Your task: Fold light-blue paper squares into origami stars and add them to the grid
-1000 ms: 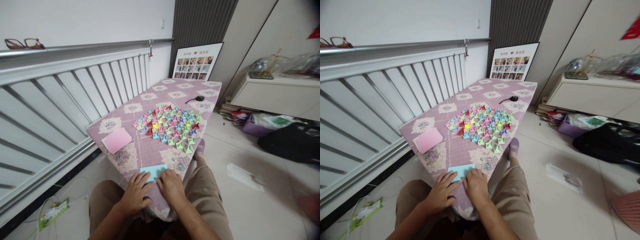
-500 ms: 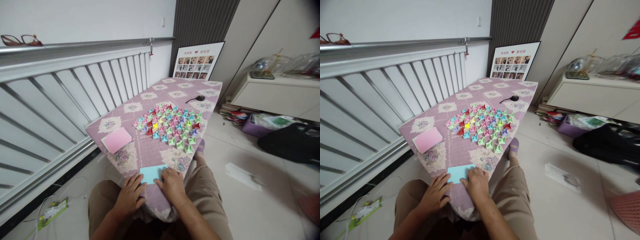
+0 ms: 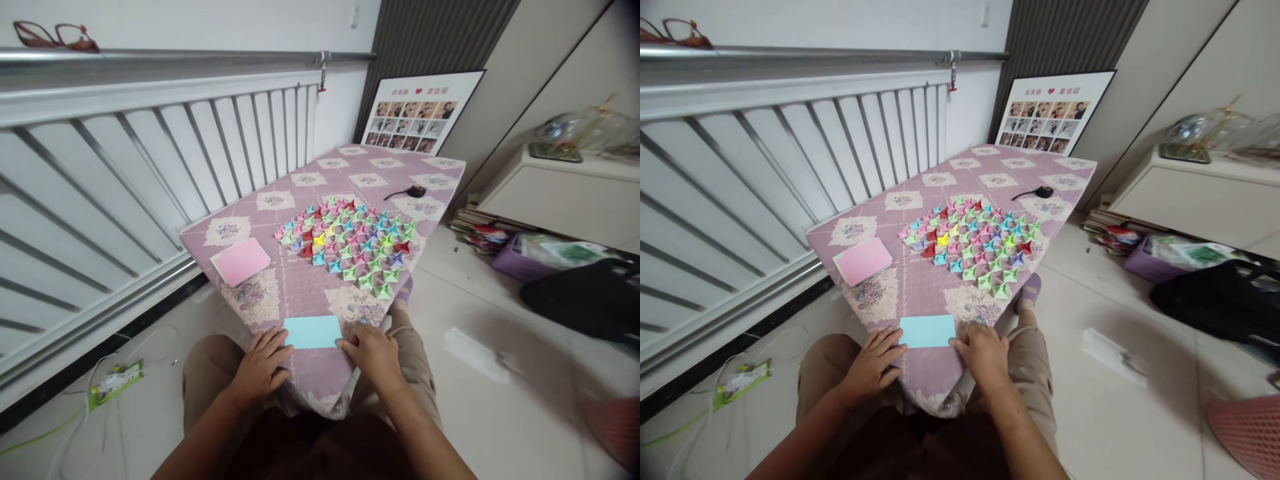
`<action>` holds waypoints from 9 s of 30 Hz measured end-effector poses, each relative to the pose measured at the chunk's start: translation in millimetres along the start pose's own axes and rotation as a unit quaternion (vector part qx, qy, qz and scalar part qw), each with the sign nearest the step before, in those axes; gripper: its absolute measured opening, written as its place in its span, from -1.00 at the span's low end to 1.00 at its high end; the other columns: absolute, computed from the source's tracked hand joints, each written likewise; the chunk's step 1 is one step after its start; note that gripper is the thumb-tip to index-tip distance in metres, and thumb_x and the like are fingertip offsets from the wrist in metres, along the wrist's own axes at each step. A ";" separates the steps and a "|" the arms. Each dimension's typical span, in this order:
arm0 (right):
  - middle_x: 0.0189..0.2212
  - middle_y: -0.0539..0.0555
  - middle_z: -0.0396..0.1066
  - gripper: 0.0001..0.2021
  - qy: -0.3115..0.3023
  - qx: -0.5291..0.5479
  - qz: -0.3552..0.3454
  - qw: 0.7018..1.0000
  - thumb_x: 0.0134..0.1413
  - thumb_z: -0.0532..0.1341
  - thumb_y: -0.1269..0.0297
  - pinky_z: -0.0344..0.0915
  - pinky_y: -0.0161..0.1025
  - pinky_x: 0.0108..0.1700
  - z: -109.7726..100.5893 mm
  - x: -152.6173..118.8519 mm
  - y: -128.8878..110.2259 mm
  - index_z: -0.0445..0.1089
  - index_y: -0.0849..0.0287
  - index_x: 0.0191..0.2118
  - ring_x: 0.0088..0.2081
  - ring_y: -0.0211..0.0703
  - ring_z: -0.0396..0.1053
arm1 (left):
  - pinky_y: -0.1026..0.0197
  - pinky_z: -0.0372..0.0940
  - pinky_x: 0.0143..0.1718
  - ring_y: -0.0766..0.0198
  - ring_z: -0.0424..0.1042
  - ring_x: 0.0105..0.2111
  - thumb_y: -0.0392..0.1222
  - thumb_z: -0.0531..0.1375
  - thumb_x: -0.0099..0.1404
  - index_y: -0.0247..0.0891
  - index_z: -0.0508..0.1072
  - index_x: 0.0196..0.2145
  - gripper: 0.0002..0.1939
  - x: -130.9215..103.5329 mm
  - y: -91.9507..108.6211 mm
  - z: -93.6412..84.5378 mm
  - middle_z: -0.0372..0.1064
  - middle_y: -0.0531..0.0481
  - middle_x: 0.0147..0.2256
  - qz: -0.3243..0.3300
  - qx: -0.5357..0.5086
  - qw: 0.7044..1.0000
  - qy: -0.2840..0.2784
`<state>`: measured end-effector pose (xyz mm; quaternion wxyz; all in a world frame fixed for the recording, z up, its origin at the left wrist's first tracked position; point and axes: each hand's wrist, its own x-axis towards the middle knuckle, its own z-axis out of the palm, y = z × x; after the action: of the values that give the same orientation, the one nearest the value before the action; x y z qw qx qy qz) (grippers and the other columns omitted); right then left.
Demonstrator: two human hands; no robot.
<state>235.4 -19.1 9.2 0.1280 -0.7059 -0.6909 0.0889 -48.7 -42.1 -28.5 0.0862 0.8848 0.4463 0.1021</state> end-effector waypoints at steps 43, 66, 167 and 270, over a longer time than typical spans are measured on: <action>-0.19 0.17 0.41 -0.81 0.138 0.127 -0.248 0.950 0.18 0.10 0.33 0.26 -0.04 -0.03 45.6 -31.5 -30.5 0.42 0.19 -0.16 -0.11 -0.05 0.33 | 0.03 0.13 0.04 0.12 0.19 0.04 -0.26 0.04 0.35 -0.18 0.37 -0.03 -0.75 34.3 21.2 -24.4 0.30 -0.05 0.02 0.022 0.062 0.998 0.016; -0.35 0.07 0.34 -0.86 0.049 0.028 -0.292 0.955 0.15 0.10 0.45 0.19 -0.22 -0.19 39.3 -20.3 -48.7 0.39 0.16 -0.33 -0.28 -0.14 0.26 | 0.06 0.18 -0.21 0.14 0.27 -0.27 -0.17 0.05 0.34 -0.20 0.40 -0.15 -0.80 9.5 68.4 -16.6 0.31 -0.06 -0.31 -0.038 0.033 0.997 0.052; -0.45 0.05 0.30 -0.78 0.114 0.075 -0.100 0.986 0.00 0.27 0.20 0.07 -0.18 -0.23 32.4 0.9 -32.5 0.29 0.12 -0.55 -0.28 -0.09 0.19 | 0.06 0.05 -0.10 0.12 0.27 -0.15 -0.08 0.12 0.32 -0.20 0.40 -0.28 -0.84 61.8 56.6 -14.9 0.36 -0.04 -0.22 -0.241 0.029 0.970 0.009; -0.20 0.06 0.41 -0.89 0.149 0.111 -0.156 0.970 0.10 0.14 0.27 -0.11 0.04 0.09 17.1 -31.2 -30.3 0.41 0.06 -0.38 -0.06 -0.04 0.27 | 0.07 0.18 0.11 0.18 0.24 0.04 -0.44 0.04 0.20 -0.25 0.33 0.05 -0.55 2.8 44.9 -4.0 0.27 -0.12 0.05 -0.187 -0.136 0.958 0.169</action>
<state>200.4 -48.8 0.6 0.3195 -0.5758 -0.7516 0.0378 -13.5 -65.9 -13.4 0.1464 0.7354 0.5940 0.2915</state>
